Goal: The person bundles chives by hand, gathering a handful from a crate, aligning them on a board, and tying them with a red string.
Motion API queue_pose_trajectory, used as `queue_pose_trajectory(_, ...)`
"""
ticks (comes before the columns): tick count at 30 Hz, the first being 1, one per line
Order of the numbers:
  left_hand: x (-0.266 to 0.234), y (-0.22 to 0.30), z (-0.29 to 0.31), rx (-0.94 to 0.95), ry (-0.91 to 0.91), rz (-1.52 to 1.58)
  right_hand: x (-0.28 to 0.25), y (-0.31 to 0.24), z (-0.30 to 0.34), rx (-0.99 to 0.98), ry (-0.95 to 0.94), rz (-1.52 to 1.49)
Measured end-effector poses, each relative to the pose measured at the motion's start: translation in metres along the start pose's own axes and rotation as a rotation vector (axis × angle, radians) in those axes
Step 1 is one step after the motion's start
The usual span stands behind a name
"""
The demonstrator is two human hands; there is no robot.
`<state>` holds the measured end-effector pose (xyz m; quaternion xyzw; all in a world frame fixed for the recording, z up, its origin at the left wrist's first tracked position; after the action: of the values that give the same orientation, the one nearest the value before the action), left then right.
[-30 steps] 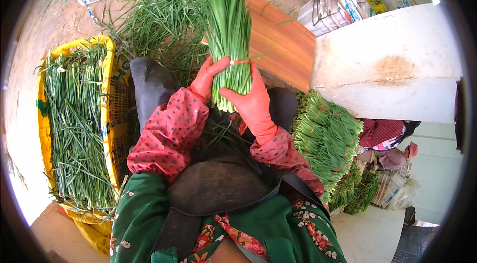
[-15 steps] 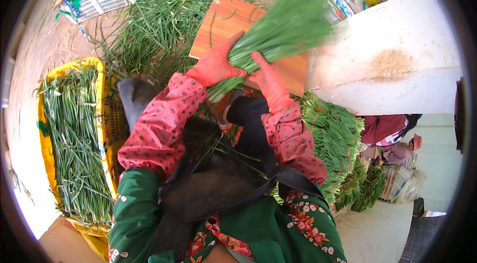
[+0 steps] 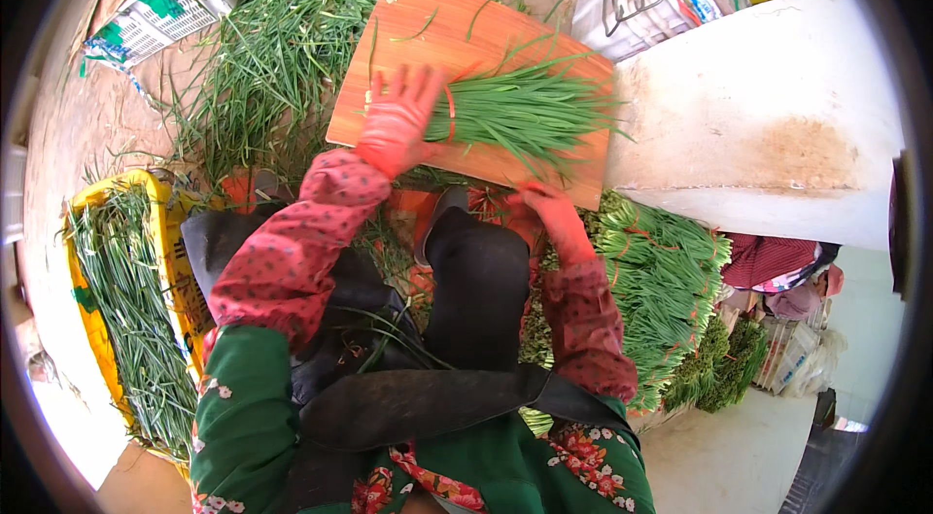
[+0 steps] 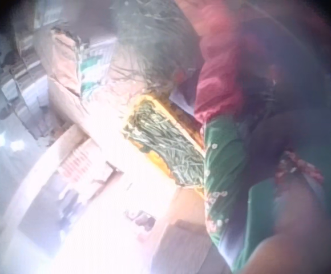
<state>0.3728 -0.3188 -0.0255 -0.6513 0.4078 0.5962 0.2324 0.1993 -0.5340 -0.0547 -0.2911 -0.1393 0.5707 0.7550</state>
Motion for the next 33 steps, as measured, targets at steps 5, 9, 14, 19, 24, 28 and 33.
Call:
queue_pose_trajectory(5,0.001,-0.025,0.017,-0.151,0.011,0.108,0.029,-0.023,0.025,-0.149,-0.059,0.203)
queue_pose_trajectory(9,0.017,-0.010,0.025,-0.173,0.088,-0.021,0.070,-0.049,0.012,-0.323,-0.130,0.133)
queue_pose_trajectory(14,0.046,0.015,0.051,-0.141,0.180,-0.270,0.095,-0.110,0.001,-1.093,0.393,0.594)
queue_pose_trajectory(19,0.033,0.037,0.069,-0.141,0.154,-0.144,0.103,-0.139,-0.028,-1.191,0.606,1.081)
queue_pose_trajectory(24,0.028,0.047,0.080,-0.108,0.196,-0.029,0.120,-0.147,-0.053,-1.088,0.601,1.272)
queue_pose_trajectory(28,0.021,0.054,0.079,-0.061,0.255,-0.008,0.131,-0.148,-0.075,-0.933,0.393,1.182)
queue_pose_trajectory(33,0.025,0.052,0.087,-0.027,0.293,-0.036,0.123,-0.136,-0.049,-0.589,0.015,0.354)
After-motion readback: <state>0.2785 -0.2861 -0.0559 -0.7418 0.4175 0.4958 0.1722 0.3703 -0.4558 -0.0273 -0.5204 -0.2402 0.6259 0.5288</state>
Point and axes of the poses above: each hand's wrist, its own z-axis away from the middle knuckle, its own x-axis out of the palm, y = z × x, the point moved 4 cm from there along -z, towards the middle knuckle, and after that the axes turned 10 degrees about x, right-handed, at the moved point
